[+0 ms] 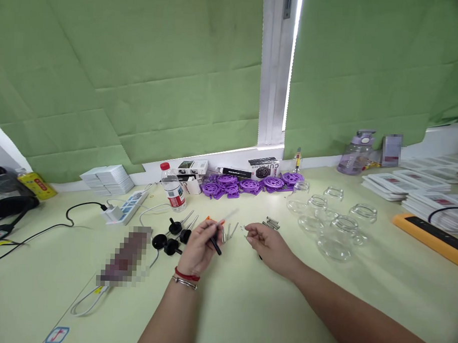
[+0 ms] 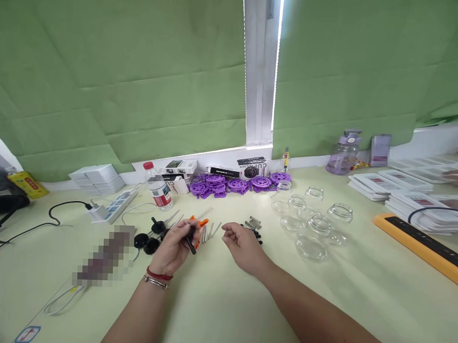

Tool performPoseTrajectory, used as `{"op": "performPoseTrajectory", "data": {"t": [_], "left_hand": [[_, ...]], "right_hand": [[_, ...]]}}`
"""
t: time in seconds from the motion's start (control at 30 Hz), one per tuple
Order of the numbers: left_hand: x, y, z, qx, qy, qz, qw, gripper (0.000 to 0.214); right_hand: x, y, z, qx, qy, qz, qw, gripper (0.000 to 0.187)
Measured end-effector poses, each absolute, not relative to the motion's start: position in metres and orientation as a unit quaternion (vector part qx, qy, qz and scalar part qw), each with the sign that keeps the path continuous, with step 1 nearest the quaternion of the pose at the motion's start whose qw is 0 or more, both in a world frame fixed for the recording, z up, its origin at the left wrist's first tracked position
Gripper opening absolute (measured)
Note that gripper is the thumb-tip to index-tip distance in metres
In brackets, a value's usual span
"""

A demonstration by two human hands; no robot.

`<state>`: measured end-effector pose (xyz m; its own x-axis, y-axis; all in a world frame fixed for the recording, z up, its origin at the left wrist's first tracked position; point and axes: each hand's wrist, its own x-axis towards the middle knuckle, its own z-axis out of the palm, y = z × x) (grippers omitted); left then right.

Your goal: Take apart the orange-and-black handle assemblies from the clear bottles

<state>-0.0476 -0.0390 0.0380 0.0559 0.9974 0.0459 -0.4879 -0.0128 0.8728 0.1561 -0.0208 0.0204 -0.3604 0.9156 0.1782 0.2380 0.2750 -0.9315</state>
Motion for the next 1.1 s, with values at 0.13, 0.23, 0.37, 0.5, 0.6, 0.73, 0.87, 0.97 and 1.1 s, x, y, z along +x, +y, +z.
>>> {"op": "performPoseTrajectory", "data": {"t": [0.13,0.23,0.37,0.5,0.6,0.73,0.87,0.97,1.1], "left_hand": [[-0.069,-0.037,0.038,0.310,0.256,0.702,0.587,0.018],[-0.073,-0.036,0.036,0.284,0.245,0.734,0.566,0.020],[-0.077,-0.031,0.033,0.229,0.255,0.757,0.557,0.018],[-0.081,-0.027,0.033,0.188,0.259,0.768,0.555,0.018],[-0.079,-0.028,0.035,0.192,0.252,0.766,0.559,0.019],[-0.075,-0.030,0.036,0.213,0.246,0.757,0.567,0.019],[-0.073,-0.031,0.035,0.226,0.249,0.754,0.565,0.019],[-0.073,-0.031,0.034,0.231,0.255,0.748,0.568,0.020],[-0.071,-0.030,0.035,0.231,0.279,0.740,0.566,0.024]], "right_hand": [[0.129,0.007,0.037,-0.441,-0.803,0.297,0.269,0.025],[0.090,0.020,0.045,-0.510,-0.804,0.262,0.154,0.021],[0.045,0.025,0.037,-0.585,-0.761,0.253,0.118,0.022],[0.031,0.026,0.024,-0.623,-0.733,0.251,0.110,0.022],[0.034,0.028,0.019,-0.630,-0.725,0.255,0.112,0.024],[0.037,0.030,0.018,-0.627,-0.726,0.256,0.121,0.027],[0.034,0.027,0.019,-0.630,-0.720,0.263,0.129,0.027],[0.034,0.024,0.020,-0.627,-0.715,0.275,0.141,0.022],[0.047,0.030,0.020,-0.618,-0.711,0.290,0.169,0.014]]}}
